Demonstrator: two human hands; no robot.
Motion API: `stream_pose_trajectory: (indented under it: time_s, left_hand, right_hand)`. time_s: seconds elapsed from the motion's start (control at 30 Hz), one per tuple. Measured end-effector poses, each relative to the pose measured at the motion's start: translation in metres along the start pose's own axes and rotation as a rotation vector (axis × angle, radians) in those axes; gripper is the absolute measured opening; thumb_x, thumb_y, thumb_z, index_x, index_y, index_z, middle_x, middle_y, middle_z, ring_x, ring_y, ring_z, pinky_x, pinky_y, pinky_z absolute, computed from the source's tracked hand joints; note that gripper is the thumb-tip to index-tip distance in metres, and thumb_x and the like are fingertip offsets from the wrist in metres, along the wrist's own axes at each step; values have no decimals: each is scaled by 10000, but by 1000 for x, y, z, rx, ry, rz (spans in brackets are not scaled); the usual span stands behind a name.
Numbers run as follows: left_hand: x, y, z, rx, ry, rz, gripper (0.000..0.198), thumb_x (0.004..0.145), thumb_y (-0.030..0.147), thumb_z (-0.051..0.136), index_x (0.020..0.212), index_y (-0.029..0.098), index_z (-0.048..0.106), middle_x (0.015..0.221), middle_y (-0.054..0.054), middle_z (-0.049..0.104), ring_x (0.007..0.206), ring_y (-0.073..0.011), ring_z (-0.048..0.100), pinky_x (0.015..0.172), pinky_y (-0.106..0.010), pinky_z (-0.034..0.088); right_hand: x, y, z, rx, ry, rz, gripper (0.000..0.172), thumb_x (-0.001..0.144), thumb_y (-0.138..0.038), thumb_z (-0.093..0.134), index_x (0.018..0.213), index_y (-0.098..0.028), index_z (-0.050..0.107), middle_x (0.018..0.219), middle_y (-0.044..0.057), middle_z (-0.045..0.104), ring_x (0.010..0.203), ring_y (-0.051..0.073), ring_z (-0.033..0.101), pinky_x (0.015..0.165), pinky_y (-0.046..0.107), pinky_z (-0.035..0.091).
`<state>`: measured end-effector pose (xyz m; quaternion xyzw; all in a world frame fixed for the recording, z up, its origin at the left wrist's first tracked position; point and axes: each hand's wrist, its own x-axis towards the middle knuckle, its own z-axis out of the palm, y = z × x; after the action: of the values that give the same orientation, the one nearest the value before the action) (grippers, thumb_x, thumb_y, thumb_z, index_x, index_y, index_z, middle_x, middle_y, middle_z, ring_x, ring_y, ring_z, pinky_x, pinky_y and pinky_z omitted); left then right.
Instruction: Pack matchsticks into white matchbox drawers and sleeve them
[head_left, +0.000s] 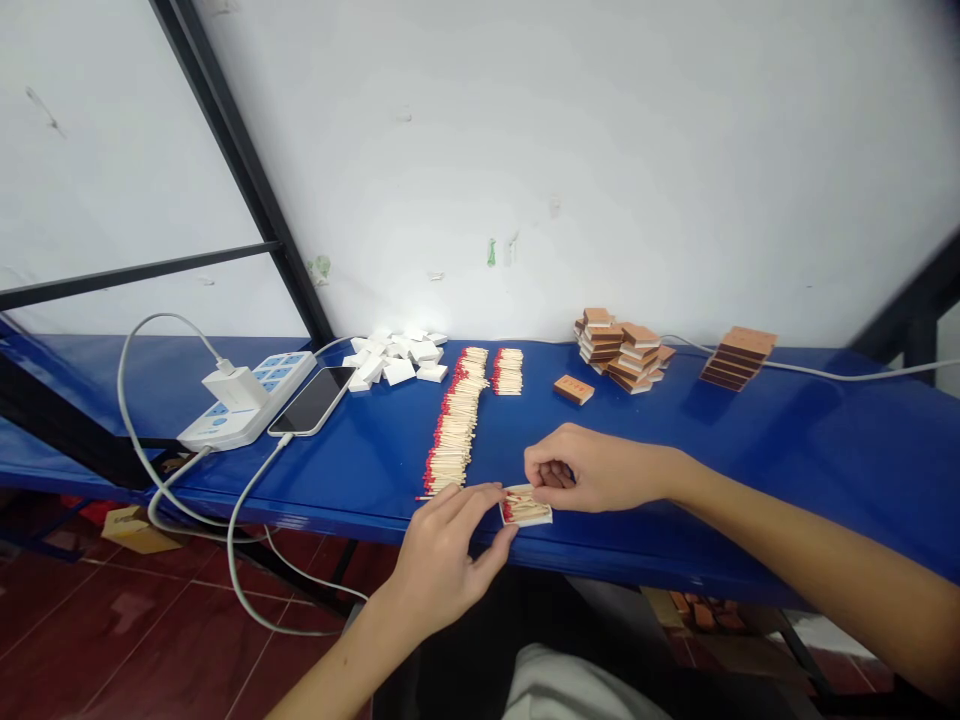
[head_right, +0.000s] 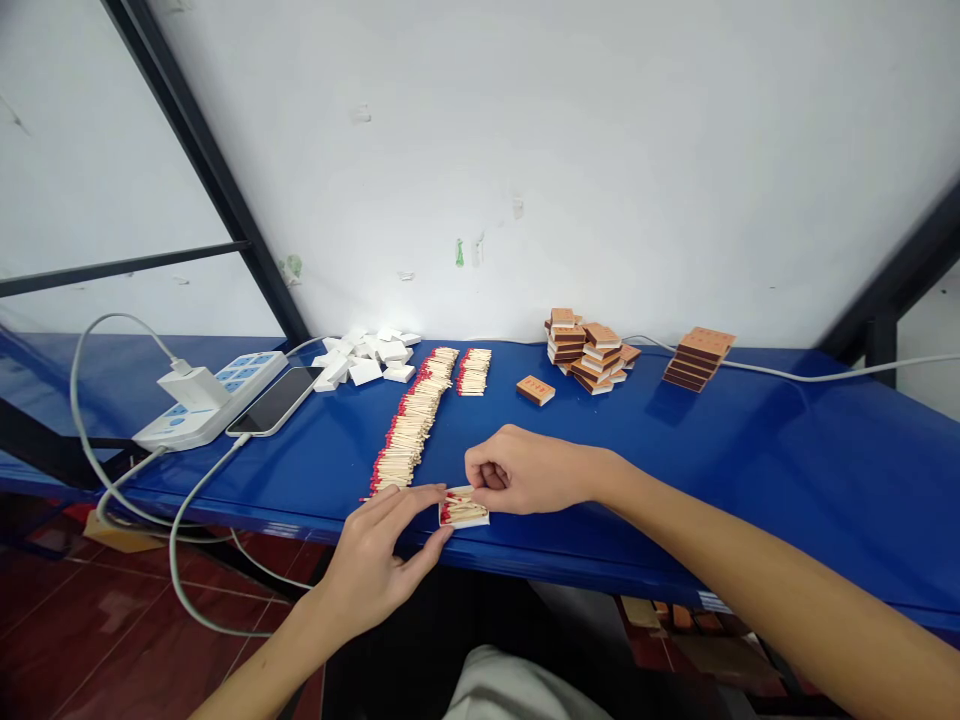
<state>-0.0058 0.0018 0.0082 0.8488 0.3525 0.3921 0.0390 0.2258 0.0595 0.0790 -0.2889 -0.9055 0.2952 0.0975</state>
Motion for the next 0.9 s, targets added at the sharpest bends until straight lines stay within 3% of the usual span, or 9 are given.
stream_pose_trajectory:
  time_s: [0.17, 0.43, 0.57, 0.73, 0.9]
  left_hand:
    - [-1, -1, 1, -19, -8, -4, 218, 931, 230, 606, 1148, 211, 613, 1109, -56, 722, 999, -215, 686, 886, -355, 540]
    - [-1, -1, 1, -10, -30, -13, 209, 939, 241, 593, 1144, 229, 632, 1126, -51, 713, 980, -216, 684, 865, -358, 549]
    - [0, -1, -1, 10, -9, -54, 337, 927, 279, 608, 1251, 198, 561, 1114, -74, 719, 967, -233, 692, 859, -375, 563]
    - [2, 1, -4, 9, -77, -176, 259, 886, 315, 662, 1121, 218, 614, 1009, -50, 733, 904, -228, 700, 747, -330, 580]
    - [0, -1, -2, -13, -37, -102, 194, 919, 303, 632, 1091, 214, 625, 1006, -56, 734, 883, -221, 698, 790, -353, 567]
  right_hand:
    - [2, 3, 4, 78, 23, 24, 71, 840, -215, 615, 807, -155, 637, 626, -40, 572, 566, 77, 517, 559, 192, 407]
    - [1, 8, -3, 204, -20, 88, 210, 822, -343, 686, 879, -143, 716, 717, 27, 693, 637, 124, 618, 605, 219, 484]
    - [1, 10, -6, 241, -48, 106, 240, 822, -364, 687, 890, -138, 731, 754, 52, 723, 657, 141, 645, 617, 230, 495]
    - [3, 14, -1, 255, -11, 107, 272, 809, -408, 706, 837, -138, 723, 709, 38, 694, 625, 129, 607, 588, 226, 465]
    - [4, 14, 2, 245, 9, 104, 280, 787, -415, 728, 752, -143, 667, 638, -2, 612, 577, 107, 529, 538, 220, 412]
